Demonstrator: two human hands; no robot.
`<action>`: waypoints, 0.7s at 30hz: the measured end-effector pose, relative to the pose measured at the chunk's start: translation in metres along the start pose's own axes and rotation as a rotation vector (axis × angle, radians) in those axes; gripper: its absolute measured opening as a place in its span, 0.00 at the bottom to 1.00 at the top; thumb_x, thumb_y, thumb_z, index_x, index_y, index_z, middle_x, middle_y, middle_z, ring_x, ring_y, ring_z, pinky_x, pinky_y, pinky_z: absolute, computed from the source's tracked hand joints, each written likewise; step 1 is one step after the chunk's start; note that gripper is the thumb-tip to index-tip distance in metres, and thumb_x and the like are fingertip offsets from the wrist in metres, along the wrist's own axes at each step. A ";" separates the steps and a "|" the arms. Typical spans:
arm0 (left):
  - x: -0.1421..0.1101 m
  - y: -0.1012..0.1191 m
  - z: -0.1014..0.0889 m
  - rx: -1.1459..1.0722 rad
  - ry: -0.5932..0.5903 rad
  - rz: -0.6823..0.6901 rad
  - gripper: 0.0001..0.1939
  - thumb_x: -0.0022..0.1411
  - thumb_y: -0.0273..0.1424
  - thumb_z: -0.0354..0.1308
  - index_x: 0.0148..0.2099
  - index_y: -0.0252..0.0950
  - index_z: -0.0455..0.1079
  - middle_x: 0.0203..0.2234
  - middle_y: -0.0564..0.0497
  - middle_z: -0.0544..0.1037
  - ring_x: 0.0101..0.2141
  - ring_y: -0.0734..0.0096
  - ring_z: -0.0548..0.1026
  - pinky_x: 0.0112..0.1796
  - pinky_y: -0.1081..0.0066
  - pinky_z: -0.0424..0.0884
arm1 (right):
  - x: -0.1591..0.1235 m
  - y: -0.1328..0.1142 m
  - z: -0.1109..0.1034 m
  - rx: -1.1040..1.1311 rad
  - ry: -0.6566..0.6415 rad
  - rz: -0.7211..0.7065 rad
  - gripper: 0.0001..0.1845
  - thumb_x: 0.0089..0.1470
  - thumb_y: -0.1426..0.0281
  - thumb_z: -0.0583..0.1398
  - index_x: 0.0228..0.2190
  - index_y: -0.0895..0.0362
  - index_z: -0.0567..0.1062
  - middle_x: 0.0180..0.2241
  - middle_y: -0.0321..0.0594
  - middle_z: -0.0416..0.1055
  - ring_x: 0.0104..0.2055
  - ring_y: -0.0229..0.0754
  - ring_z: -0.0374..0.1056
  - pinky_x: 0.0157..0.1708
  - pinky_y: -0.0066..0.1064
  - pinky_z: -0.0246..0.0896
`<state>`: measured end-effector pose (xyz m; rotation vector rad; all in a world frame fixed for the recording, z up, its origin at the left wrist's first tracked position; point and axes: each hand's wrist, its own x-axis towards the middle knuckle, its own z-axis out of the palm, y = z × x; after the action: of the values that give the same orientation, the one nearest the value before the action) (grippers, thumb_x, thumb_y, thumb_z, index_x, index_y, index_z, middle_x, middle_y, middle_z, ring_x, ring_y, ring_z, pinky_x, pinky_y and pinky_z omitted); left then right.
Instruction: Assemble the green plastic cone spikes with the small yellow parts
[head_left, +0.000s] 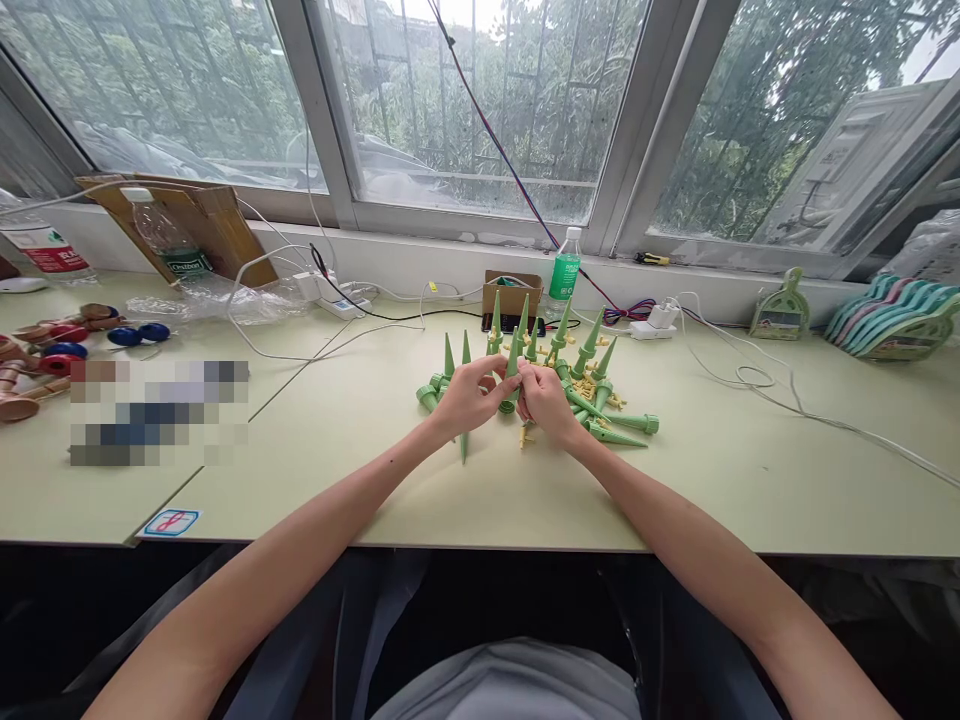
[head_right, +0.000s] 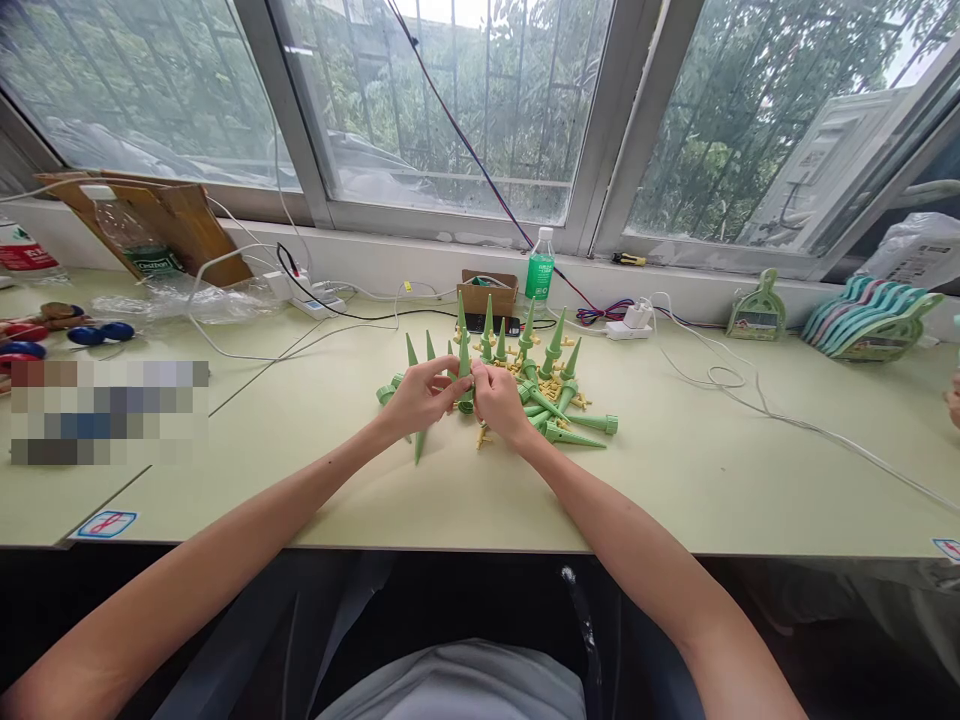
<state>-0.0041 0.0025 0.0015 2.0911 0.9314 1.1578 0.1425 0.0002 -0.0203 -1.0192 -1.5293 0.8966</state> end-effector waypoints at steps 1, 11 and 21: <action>0.000 0.000 0.000 0.001 -0.003 0.001 0.15 0.61 0.43 0.56 0.34 0.35 0.66 0.29 0.53 0.69 0.21 0.81 0.65 0.23 0.77 0.69 | 0.000 0.000 0.000 0.004 -0.002 0.000 0.24 0.63 0.56 0.47 0.19 0.53 0.59 0.08 0.29 0.55 0.10 0.34 0.52 0.15 0.28 0.48; 0.000 0.001 -0.001 0.009 0.000 0.007 0.15 0.61 0.42 0.56 0.31 0.35 0.62 0.24 0.55 0.66 0.20 0.81 0.64 0.21 0.77 0.66 | -0.001 -0.003 0.000 0.005 -0.011 0.009 0.25 0.62 0.55 0.49 0.18 0.53 0.58 0.08 0.29 0.55 0.11 0.34 0.52 0.16 0.27 0.50; 0.000 0.003 0.000 -0.003 -0.023 0.005 0.14 0.61 0.40 0.56 0.31 0.36 0.59 0.22 0.57 0.64 0.19 0.81 0.64 0.20 0.78 0.63 | 0.000 0.000 -0.001 -0.032 -0.027 0.008 0.25 0.63 0.56 0.48 0.17 0.53 0.59 0.08 0.30 0.56 0.12 0.34 0.53 0.16 0.27 0.51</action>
<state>-0.0038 0.0005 0.0037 2.1017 0.9137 1.1348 0.1431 0.0006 -0.0202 -1.0405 -1.5673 0.8978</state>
